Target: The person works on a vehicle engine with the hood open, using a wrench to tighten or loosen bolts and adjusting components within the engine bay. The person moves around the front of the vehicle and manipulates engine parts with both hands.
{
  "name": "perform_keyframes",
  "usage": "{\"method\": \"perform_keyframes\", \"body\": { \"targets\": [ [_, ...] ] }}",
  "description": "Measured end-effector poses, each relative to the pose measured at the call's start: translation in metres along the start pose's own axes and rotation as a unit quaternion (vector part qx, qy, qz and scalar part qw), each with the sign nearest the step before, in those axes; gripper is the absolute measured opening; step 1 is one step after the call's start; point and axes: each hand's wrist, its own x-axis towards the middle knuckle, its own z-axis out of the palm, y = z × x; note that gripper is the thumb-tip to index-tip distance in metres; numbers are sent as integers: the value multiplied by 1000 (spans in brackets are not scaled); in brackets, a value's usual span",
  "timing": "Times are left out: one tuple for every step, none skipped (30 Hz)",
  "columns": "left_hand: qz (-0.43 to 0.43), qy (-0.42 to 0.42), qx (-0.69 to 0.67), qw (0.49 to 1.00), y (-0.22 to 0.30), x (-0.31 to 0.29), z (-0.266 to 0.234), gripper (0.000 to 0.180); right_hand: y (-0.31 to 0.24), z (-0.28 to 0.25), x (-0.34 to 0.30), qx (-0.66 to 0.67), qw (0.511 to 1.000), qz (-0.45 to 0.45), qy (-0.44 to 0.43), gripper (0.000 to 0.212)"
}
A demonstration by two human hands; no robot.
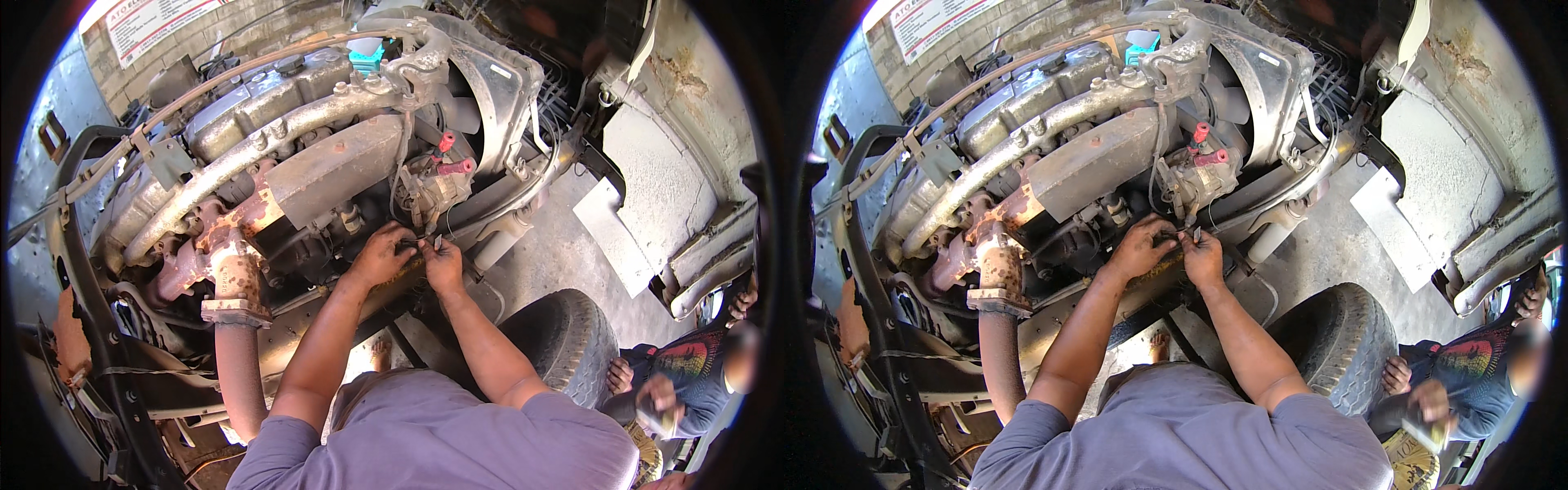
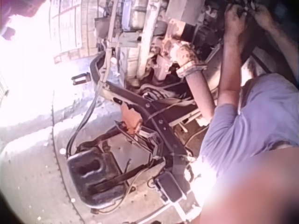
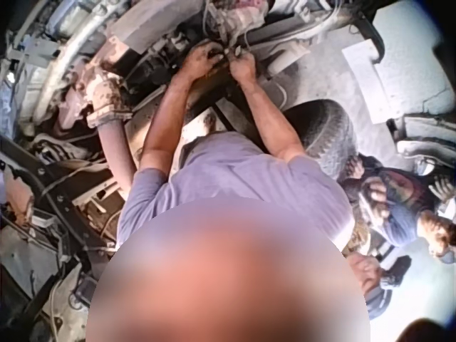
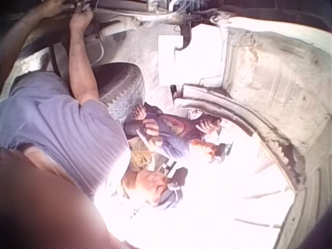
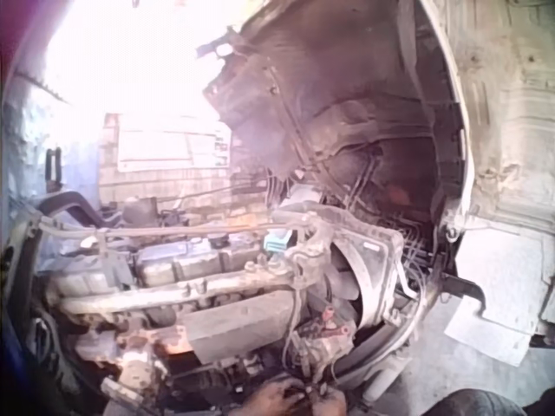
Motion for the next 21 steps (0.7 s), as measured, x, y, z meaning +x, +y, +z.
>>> {"method": "perform_keyframes", "body": {
  "targets": [
    [-14, -10, 36, 999, 1, 2, -1, 21, 0, 1, -1, -1, 1000, 3, -5, 15],
    [-27, -21, 72, 997, 1, 3, -1, 21, 0, 2, -2, -10, 1000, -2, 0, 15],
    [-25, -19, 78, 996, 2, 4, -1, 22, 0, 3, -3, -20, 1000, -8, 4, 15],
    [-23, -16, 84, 996, 2, 5, -1, 22, -1, 3, -3, -30, 1000, -7, 7, 14],
    [-20, -11, 91, 996, 3, 5, 0, 22, -2, 3, -4, -31, 999, -16, 17, 14],
    [-14, 24, 70, 997, 3, 4, 2, 20, -2, 2, -4, -32, 999, -18, 25, 13],
    [-8, 62, 48, 997, 5, 2, 4, 18, -3, 2, -4, -33, 999, -19, 32, 13],
    [-3, 101, 25, 995, 6, -1, 7, 16, -3, 1, -3, -38, 999, -13, 27, 13],
    [-5, 124, 37, 992, 7, -3, 10, 14, -3, -1, -1, -43, 999, -7, 21, 13],
    [-5, 149, 47, 988, 9, -5, 11, 12, -3, -2, 0, -42, 999, -8, 18, 13],
    [-2, 178, 57, 982, 10, -7, 12, 11, -3, -3, 1, -48, 998, -6, 35, 13],
    [-41, 186, 87, 978, 11, -10, 9, 11, -3, -4, 3, -49, 997, -11, 55, 13],
    [-75, 196, 114, 971, 12, -15, 3, 11, -2, -5, 4, -54, 996, 1, 73, 13],
    [-124, 197, 145, 962, 13, -17, -3, 11, -3, -8, 6, -55, 995, -8, 79, 13],
    [-162, 200, 131, 957, 14, -19, -10, 12, -4, -11, 9, -59, 995, 0, 81, 14],
    [-217, 193, 121, 949, 15, -25, -18, 12, -5, -13, 9, -63, 994, 15, 87, 14],
    [-255, 196, 117, 940, 16, -32, -26, 13, -5, -14, 9, -72, 995, 6, 76, 14],
    [-247, 153, 129, 948, 16, -36, -35, 19, -6, -15, 9, -82, 994, 2, 68, 15],
    [-242, 119, 134, 954, 17, -41, -37, 20, -6, -15, 7, -88, 995, -9, 55, 15],
    [-227, 96, 144, 958, 18, -47, -38, 21, -6, -17, 4, -116, 993, 26, 13, 28],
    [-222, 63, 161, 960, 18, -52, -40, 22, -6, -15, 1, -133, 990, 22, 31, 33]
  ]
}}
